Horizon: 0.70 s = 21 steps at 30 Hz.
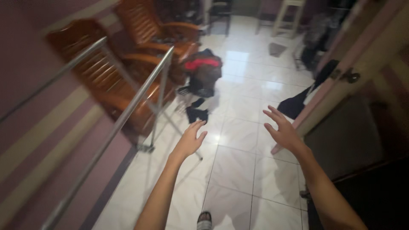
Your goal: The person picks up clothes from a pile on the floor, places each item on a hanger, and hangs them on a metal drying rack. The person handles a colorful top, a red shirt, and a brown shirt, repeating the process for each garment.
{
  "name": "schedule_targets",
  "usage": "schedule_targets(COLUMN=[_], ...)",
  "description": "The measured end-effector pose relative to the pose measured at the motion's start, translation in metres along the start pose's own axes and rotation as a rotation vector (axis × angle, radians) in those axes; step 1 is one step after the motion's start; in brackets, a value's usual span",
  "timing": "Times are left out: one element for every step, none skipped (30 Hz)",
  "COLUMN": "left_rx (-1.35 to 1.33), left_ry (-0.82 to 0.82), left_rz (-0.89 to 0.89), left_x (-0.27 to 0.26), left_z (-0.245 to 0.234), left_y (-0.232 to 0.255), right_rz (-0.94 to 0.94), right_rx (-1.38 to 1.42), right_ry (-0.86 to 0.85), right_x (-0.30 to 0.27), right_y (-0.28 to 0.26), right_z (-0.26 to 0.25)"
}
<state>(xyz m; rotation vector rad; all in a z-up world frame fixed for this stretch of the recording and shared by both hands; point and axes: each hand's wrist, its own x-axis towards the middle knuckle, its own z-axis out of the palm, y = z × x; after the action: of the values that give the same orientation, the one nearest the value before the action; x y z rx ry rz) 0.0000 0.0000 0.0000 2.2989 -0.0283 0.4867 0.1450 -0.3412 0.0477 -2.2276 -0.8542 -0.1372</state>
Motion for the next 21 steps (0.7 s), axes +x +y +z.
schedule_targets(left_rx=[-0.011,-0.022,-0.027,-0.023,-0.027,-0.030,-0.029,-0.028,-0.031,-0.039,-0.048,-0.057,-0.057,-0.058,-0.054,-0.057,-0.061,-0.065,-0.054,-0.043,-0.036], left_ry=[-0.028,-0.056,-0.081,-0.089,-0.097,-0.106,-0.116,-0.127,-0.141,-0.137,-0.129,-0.121,-0.117,-0.113,-0.107,-0.092,-0.072,-0.052,-0.044,-0.036,-0.025], left_rz=[0.016,0.031,0.044,0.057,0.068,0.079,0.106,0.133,0.152,0.162,0.164,0.166,0.190,0.214,0.231,0.230,0.227,0.224,0.204,0.184,0.171], left_x=[0.019,0.039,0.063,0.089,0.110,0.130,0.153,0.174,0.194,0.216,0.236,0.256,0.277,0.298,0.317,0.337,0.359,0.379,0.396,0.413,0.434], left_z=[-0.003,-0.004,0.001,0.006,0.013,0.021,0.027,0.035,0.049,0.061,0.072,0.082,0.089,0.096,0.104,0.113,0.123,0.132,0.136,0.140,0.145], left_y=[-0.002,-0.005,-0.014,-0.024,-0.028,-0.032,-0.039,-0.045,-0.054,-0.063,-0.072,-0.080,-0.087,-0.092,-0.099,-0.106,-0.110,-0.112,-0.113,-0.112,-0.111], right_rz=[-0.003,-0.006,-0.013,-0.021,-0.027,-0.032,0.013,0.058,0.107,0.125,0.141,0.157,0.128,0.100,0.069,0.078,0.083,0.089,0.043,-0.003,-0.051], right_rx=[-0.015,-0.030,-0.041,-0.046,-0.058,-0.070,-0.037,-0.004,0.030,0.035,0.040,0.046,0.004,-0.038,-0.075,-0.058,-0.042,-0.027,-0.035,-0.043,-0.056], right_ry=[0.025,0.049,0.071,0.098,0.121,0.143,0.134,0.127,0.112,0.121,0.122,0.122,0.134,0.146,0.153,0.146,0.137,0.127,0.121,0.115,0.113], right_x=[0.011,0.023,0.038,0.054,0.064,0.072,0.082,0.092,0.101,0.114,0.130,0.144,0.163,0.182,0.200,0.217,0.236,0.255,0.274,0.296,0.318], right_y=[0.001,0.006,0.019,0.031,0.039,0.045,0.051,0.059,0.070,0.083,0.098,0.113,0.127,0.141,0.158,0.176,0.195,0.213,0.228,0.241,0.255], right_z=[-0.003,-0.007,-0.006,-0.001,-0.001,-0.004,-0.006,-0.007,-0.008,-0.010,-0.013,-0.016,-0.020,-0.023,-0.024,-0.023,-0.025,-0.029,-0.031,-0.032,-0.039])
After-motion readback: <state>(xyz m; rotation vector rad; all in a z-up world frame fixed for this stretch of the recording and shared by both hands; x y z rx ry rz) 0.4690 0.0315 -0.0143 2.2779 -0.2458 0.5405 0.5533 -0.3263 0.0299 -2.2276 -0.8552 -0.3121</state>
